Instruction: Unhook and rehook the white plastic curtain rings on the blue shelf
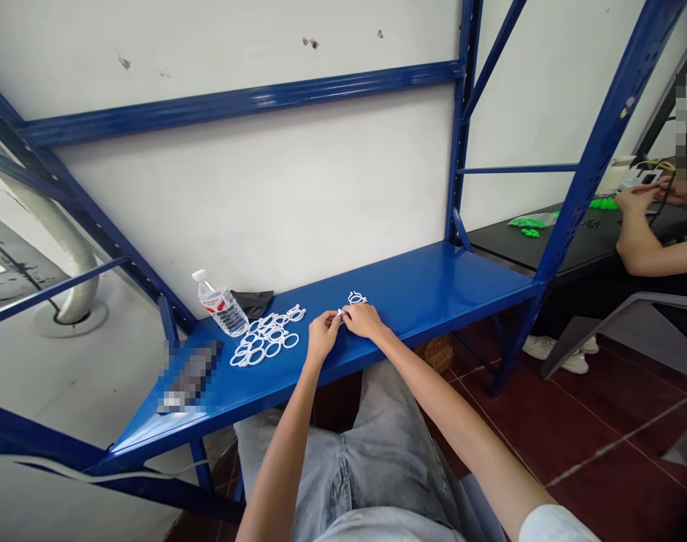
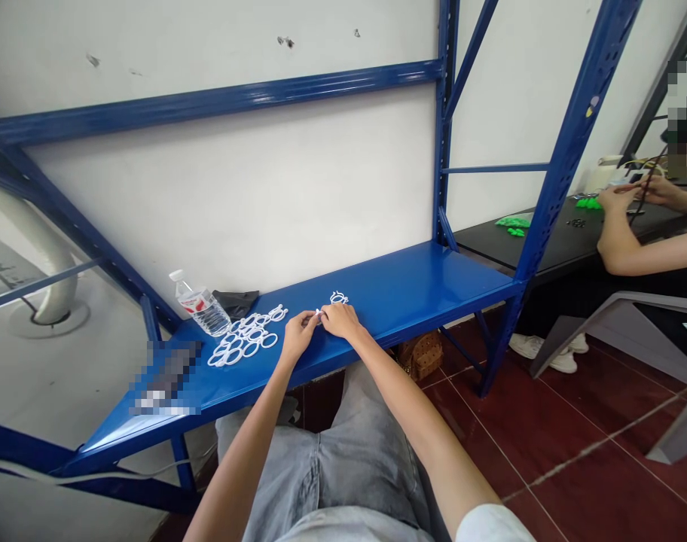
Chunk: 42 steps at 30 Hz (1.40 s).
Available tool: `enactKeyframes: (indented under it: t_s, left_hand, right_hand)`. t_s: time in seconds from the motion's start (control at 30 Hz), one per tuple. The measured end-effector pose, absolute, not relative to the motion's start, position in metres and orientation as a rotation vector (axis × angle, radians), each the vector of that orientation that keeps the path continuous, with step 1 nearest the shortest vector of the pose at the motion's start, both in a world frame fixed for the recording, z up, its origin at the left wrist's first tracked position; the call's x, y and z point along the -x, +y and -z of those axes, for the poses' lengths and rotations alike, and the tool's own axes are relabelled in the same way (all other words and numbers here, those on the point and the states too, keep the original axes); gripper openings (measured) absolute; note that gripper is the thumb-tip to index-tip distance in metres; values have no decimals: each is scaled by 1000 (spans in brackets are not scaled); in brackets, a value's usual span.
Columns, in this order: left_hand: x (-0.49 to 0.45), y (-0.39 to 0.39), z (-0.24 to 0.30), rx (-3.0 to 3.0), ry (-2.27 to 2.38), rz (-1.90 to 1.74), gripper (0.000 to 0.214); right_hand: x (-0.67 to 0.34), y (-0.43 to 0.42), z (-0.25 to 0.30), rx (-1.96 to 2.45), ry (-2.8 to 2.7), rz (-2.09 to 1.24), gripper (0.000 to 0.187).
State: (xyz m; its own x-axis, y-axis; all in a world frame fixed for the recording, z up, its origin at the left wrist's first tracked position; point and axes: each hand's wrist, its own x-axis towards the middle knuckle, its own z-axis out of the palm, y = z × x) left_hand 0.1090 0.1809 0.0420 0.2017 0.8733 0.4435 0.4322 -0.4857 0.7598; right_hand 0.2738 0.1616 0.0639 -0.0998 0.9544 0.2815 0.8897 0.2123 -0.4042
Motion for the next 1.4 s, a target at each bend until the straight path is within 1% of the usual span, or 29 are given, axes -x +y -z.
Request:
enactKeyframes:
  t_s: [0.07, 0.2, 0.37, 0.43, 0.53, 0.63, 0.67, 0.73, 0.8, 0.83, 1.03, 1.1, 1.17, 1.27, 1.33, 1.4]
  left_hand:
    - [-109, 180, -43, -2015, 1134, -1159, 30]
    - [-109, 180, -47, -1998, 1103, -1111, 30]
    - [-108, 182, -51, -1983, 1087, -1119, 28]
    - [-110, 178, -52, -2033, 1149, -1140, 27]
    - [-114, 169, -53, -2173, 1463, -1207, 31]
    - [-121, 159, -52, -2153, 2024, -1226, 34]
    - [-122, 157, -51, -2106, 2163, -1183, 34]
    - [-123, 156, -49, -2058, 2263, -1056, 35]
    - [-121, 158, -47, -2097, 2204, -982, 33]
    - [-119, 159, -46, -2138, 2145, -985, 32]
    - [-110, 168, -38, -2312, 1668, -1191, 43]
    - [-109, 169, -39, -2315, 1512, -1304, 43]
    - [-108, 170, -41, -2278, 1344, -1433, 41]
    - [-105, 174, -44, -2140, 1137, -1571, 34]
    - [-103, 177, -44, -2029, 1056, -1593, 31]
    - [-102, 182, -41, -1940, 987, -1550, 30]
  right_hand:
    - [-273, 163, -63, 1720, -2008, -172, 33]
    - [-273, 167, -62, 1733, -1967, -209, 36]
    - [-274, 175, -61, 1774, -1837, -341, 50]
    - [-275, 177, -59, 1766, -1782, -333, 48]
    - [-278, 180, -57, 1788, -1627, -298, 39]
    - [-282, 183, -55, 1812, -1429, -323, 31]
    - [-284, 184, -55, 1806, -1380, -339, 33]
    - [-286, 185, -54, 1776, -1323, -362, 45]
    - [-288, 185, -53, 1745, -1316, -368, 53]
    - [-288, 185, -53, 1731, -1334, -368, 52]
    - [-283, 178, -54, 1593, -1677, -351, 28]
    - [-281, 176, -54, 1574, -1782, -332, 24]
    - [-280, 173, -55, 1562, -1862, -314, 25]
    - [-279, 169, -58, 1513, -1972, -277, 32]
    - [-279, 166, -60, 1472, -2044, -259, 34]
    - [-279, 165, -61, 1438, -2096, -249, 33]
